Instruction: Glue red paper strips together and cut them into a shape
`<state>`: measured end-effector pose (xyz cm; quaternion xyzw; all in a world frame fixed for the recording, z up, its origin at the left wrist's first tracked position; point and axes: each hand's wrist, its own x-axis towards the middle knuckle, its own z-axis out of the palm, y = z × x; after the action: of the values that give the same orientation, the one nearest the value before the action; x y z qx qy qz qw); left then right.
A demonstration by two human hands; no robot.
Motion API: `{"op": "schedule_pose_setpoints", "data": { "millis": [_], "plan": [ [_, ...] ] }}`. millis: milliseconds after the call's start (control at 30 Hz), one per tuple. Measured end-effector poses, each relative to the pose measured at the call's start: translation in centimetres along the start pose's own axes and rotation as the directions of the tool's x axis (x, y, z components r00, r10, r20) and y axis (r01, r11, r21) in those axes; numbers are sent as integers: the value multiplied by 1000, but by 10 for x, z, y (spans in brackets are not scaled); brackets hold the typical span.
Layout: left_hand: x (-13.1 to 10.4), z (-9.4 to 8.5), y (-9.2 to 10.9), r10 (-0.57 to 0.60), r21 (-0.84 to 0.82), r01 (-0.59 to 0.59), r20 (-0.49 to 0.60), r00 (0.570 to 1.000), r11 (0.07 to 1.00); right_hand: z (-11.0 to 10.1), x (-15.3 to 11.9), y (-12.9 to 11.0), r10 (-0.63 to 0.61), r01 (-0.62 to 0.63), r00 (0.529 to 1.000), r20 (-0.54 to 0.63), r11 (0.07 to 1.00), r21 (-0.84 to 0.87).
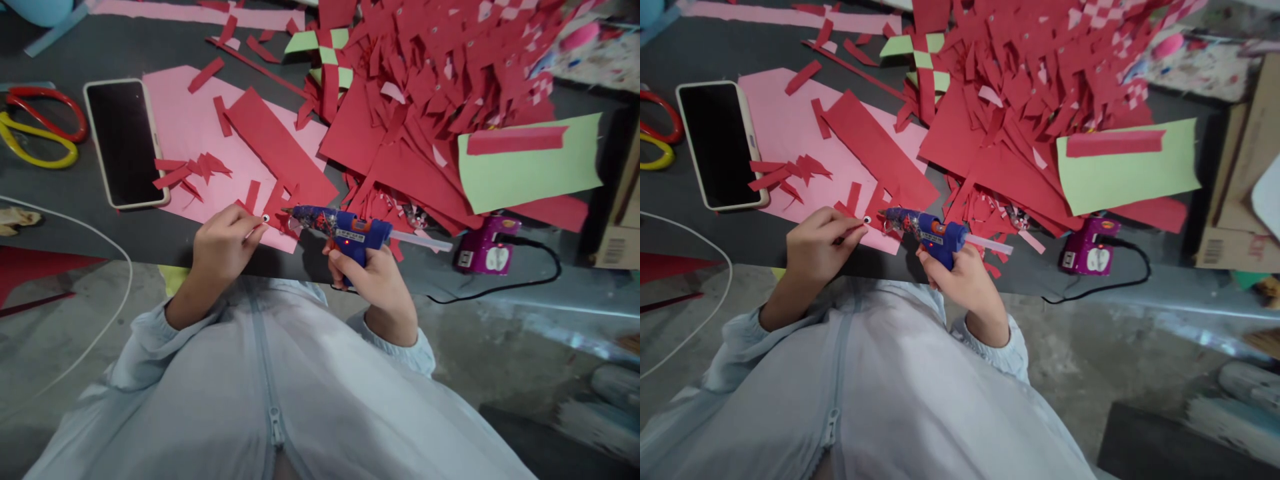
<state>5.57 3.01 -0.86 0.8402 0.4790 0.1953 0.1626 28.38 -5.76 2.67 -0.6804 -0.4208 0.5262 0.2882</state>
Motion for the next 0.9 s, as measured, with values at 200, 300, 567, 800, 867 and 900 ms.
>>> {"op": "schedule_pose_setpoints", "data": {
  "millis": [200,300,567,800,867,900],
  "plan": [
    [-8,-4,1,111,128,-120,76,991,984,0,0,-1,4,-4,1000,8,1000,7],
    [-8,-5,1,132,154,-154,140,981,976,0,0,-2,4,-4,1000,5,1000,19],
    [-4,-5,2,159,233,-198,177,971,952,-1,0,1,14,-14,1000,-18,1000,23],
    [-2,-7,3,128,216,-172,202,971,961,-2,1,1,-8,9,999,-35,1000,19],
    [-1,-8,3,106,201,-152,225,969,968,-2,2,1,-6,6,1000,-30,1000,20],
    [-1,-9,4,97,190,-143,232,968,971,-2,2,2,-5,6,1000,-27,1000,23]
  ]
}}
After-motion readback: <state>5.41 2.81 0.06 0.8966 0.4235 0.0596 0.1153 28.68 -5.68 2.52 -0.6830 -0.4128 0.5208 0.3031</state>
